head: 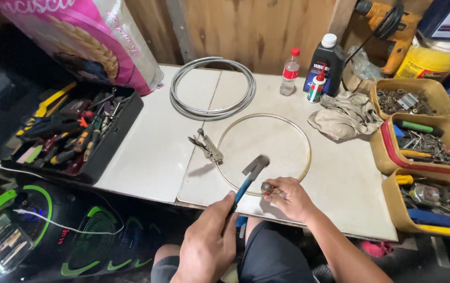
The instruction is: Using a hammer to tap and adjust a metal hoop on a workbench
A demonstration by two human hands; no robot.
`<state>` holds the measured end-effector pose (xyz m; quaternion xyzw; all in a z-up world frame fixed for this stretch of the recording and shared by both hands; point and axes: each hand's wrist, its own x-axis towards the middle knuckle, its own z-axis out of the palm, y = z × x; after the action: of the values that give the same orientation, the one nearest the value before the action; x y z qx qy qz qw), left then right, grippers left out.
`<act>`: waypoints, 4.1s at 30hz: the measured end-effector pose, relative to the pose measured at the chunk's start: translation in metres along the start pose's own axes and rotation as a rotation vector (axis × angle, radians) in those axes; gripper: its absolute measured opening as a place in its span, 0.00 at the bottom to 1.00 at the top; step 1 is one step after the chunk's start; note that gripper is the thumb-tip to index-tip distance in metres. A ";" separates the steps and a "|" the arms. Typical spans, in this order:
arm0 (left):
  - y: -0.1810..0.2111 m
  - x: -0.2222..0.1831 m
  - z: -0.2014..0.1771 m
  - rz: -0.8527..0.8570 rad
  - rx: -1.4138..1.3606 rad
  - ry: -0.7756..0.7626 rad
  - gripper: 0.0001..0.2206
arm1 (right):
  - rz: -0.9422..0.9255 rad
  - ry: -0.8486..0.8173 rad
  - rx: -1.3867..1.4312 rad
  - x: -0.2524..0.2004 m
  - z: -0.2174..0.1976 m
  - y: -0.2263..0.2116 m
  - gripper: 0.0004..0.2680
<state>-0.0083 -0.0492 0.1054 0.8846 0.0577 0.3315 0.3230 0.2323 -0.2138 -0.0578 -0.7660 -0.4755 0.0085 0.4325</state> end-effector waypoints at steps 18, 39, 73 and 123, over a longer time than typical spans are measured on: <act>-0.112 -0.051 0.048 -0.299 0.261 -0.266 0.20 | 0.126 0.089 -0.114 -0.008 0.006 -0.011 0.18; -0.101 -0.052 0.046 -0.257 0.368 -0.368 0.23 | 0.821 0.541 0.662 -0.031 -0.007 -0.025 0.09; -0.105 -0.051 0.062 -0.191 0.394 -0.284 0.22 | 0.653 0.646 0.785 -0.030 -0.019 -0.022 0.08; -0.101 -0.052 0.062 -0.313 0.317 -0.339 0.23 | 0.497 0.263 0.474 -0.008 0.003 -0.002 0.16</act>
<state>0.0017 -0.0192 -0.0204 0.9471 0.1900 0.1117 0.2331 0.2251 -0.2175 -0.0614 -0.7314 -0.1999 0.1248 0.6400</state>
